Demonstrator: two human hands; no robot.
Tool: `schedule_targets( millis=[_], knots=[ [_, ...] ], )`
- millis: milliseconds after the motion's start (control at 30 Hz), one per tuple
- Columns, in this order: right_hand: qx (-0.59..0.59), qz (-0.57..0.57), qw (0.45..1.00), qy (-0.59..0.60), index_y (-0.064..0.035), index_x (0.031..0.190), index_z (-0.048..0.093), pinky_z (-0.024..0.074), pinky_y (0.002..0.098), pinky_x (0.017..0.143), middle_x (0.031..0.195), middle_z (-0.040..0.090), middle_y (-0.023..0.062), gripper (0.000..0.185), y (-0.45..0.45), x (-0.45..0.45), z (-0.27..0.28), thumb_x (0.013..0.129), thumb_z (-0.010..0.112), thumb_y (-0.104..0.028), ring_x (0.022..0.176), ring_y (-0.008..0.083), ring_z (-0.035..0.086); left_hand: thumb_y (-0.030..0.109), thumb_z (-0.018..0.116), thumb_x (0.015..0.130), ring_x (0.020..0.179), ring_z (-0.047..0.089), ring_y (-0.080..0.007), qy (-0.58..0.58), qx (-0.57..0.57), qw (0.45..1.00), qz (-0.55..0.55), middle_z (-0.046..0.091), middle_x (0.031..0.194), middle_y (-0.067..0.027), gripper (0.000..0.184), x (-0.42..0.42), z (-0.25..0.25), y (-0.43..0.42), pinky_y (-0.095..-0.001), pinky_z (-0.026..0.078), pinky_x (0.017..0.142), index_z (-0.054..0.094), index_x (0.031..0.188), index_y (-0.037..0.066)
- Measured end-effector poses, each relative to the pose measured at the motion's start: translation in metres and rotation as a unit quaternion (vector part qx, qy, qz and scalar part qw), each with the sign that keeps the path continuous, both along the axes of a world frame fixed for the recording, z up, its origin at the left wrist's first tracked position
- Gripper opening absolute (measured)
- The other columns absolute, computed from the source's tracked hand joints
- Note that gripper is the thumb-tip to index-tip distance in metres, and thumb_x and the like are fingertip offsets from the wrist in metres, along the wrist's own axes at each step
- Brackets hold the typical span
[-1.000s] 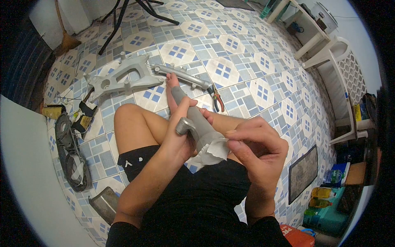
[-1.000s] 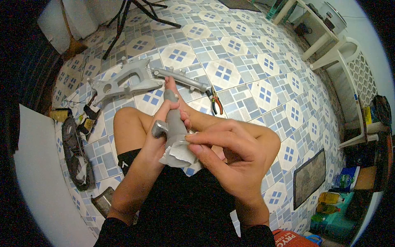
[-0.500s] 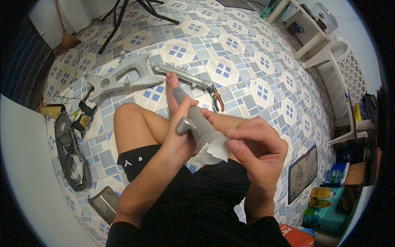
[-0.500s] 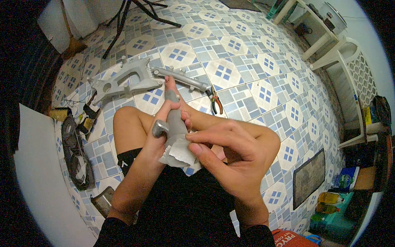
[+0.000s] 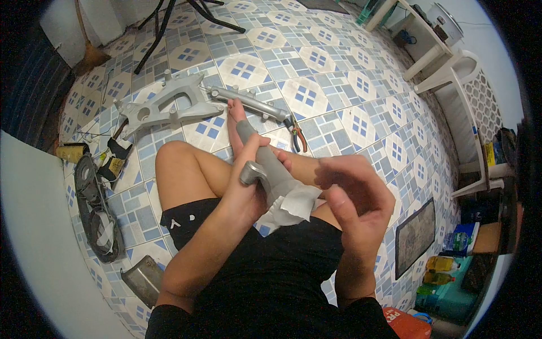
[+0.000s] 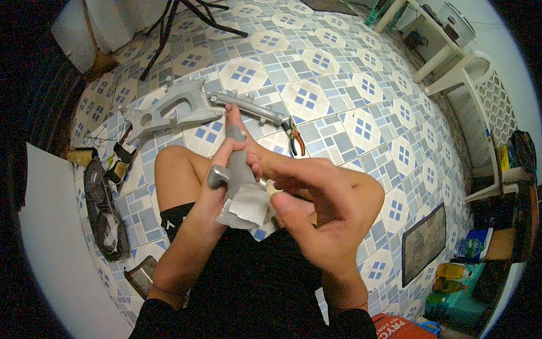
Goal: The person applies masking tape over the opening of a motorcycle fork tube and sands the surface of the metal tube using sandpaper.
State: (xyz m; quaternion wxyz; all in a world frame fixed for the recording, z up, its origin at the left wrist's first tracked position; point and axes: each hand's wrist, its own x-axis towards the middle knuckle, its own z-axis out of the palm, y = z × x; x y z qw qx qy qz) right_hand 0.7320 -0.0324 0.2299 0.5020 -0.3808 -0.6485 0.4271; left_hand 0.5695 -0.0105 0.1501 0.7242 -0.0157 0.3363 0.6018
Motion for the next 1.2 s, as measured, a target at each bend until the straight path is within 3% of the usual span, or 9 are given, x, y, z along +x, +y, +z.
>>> schedule_targets(
  millis=[100,267,367,467,633,667,800,867,1200],
  knots=[
    [0.016,0.032,0.999,0.016,0.0069,0.108,0.071,0.0559,0.0306,0.082,0.097,0.074,0.0148,0.030,0.000,-0.004,0.001,0.079,0.078,-0.001,0.087,0.0209,0.071,0.019,0.051,0.093,0.078,0.058,-0.0134,0.002,0.005,1.000,0.004,0.047,0.111,-0.0066,0.083,0.002,0.002,-0.001,-0.0306,0.056,0.070,0.007,0.157,0.049],
    [0.007,0.156,0.987,0.045,0.0068,0.115,0.068,0.0488,0.0353,0.100,0.116,0.069,0.0178,0.033,0.006,0.006,-0.010,0.082,0.074,0.005,0.112,0.0254,0.065,0.019,0.054,0.092,0.079,0.059,-0.0139,-0.034,0.005,0.999,0.006,0.049,0.104,-0.0058,0.083,0.000,0.000,-0.004,-0.0314,0.056,0.071,0.010,0.156,0.048],
    [-0.004,0.166,0.985,0.051,0.0074,0.114,0.068,0.0496,0.0359,0.099,0.115,0.069,0.0181,0.032,0.006,0.009,-0.010,0.082,0.075,0.005,0.110,0.0264,0.066,0.021,0.055,0.092,0.079,0.060,-0.0141,0.000,0.004,1.000,0.022,0.050,0.101,-0.0058,0.083,0.000,0.004,-0.006,-0.0314,0.057,0.073,0.010,0.155,0.049],
    [0.020,0.168,0.985,0.045,0.0070,0.115,0.068,0.0505,0.0348,0.097,0.116,0.069,0.0179,0.034,0.008,0.006,-0.011,0.081,0.075,0.007,0.109,0.0252,0.066,0.023,0.056,0.093,0.079,0.060,-0.0146,-0.073,0.003,0.997,-0.036,0.051,0.097,-0.0062,0.071,-0.003,-0.004,-0.007,-0.0315,0.056,0.073,0.022,0.153,0.037],
    [-0.001,0.107,0.992,0.061,0.0070,0.111,0.068,0.0522,0.0318,0.088,0.107,0.069,0.0165,0.033,0.002,-0.004,-0.009,0.081,0.078,-0.003,0.097,0.0214,0.066,0.030,0.061,0.091,0.079,0.059,-0.0184,0.017,-0.005,1.000,-0.002,0.053,0.088,-0.0065,0.039,0.007,0.013,-0.014,-0.0323,0.055,0.073,0.045,0.119,0.008],
    [-0.004,0.068,0.996,0.060,0.0074,0.105,0.069,0.0529,0.0305,0.081,0.098,0.069,0.0155,0.033,0.001,-0.008,-0.008,0.080,0.080,-0.012,0.088,0.0194,0.066,0.030,0.061,0.091,0.079,0.059,-0.0184,0.017,-0.005,1.000,-0.002,0.053,0.088,-0.0065,0.039,0.006,0.012,-0.014,-0.0323,0.055,0.073,0.045,0.119,0.008],
    [0.017,0.056,0.997,0.048,0.0066,0.105,0.069,0.0522,0.0296,0.079,0.098,0.069,0.0146,0.036,-0.001,-0.009,-0.012,0.077,0.084,-0.011,0.086,0.0182,0.065,0.033,0.064,0.089,0.079,0.059,-0.0199,0.034,0.009,0.999,0.000,0.053,0.089,-0.0067,0.038,0.009,0.025,-0.020,-0.0323,0.054,0.075,0.047,0.111,0.007],
    [0.061,0.088,0.993,-0.052,0.0034,0.117,0.068,0.0518,0.0296,0.087,0.113,0.069,0.0127,0.046,-0.002,-0.005,-0.006,0.075,0.085,0.000,0.097,0.0186,0.066,0.034,0.064,0.089,0.080,0.059,-0.0201,0.077,0.021,0.997,0.020,0.053,0.089,-0.0067,0.038,0.010,0.028,-0.022,-0.0325,0.054,0.076,0.048,0.110,0.006],
    [0.010,0.119,0.993,0.008,0.0069,0.122,0.066,0.0535,0.0306,0.091,0.120,0.070,0.0172,0.044,0.000,-0.002,-0.012,0.080,0.080,0.004,0.102,0.0193,0.068,0.037,0.067,0.088,0.081,0.061,-0.0198,0.049,0.022,0.998,0.026,0.055,0.087,-0.0062,0.040,0.003,0.008,-0.020,-0.0330,0.054,0.072,0.049,0.109,0.007]
  ],
)
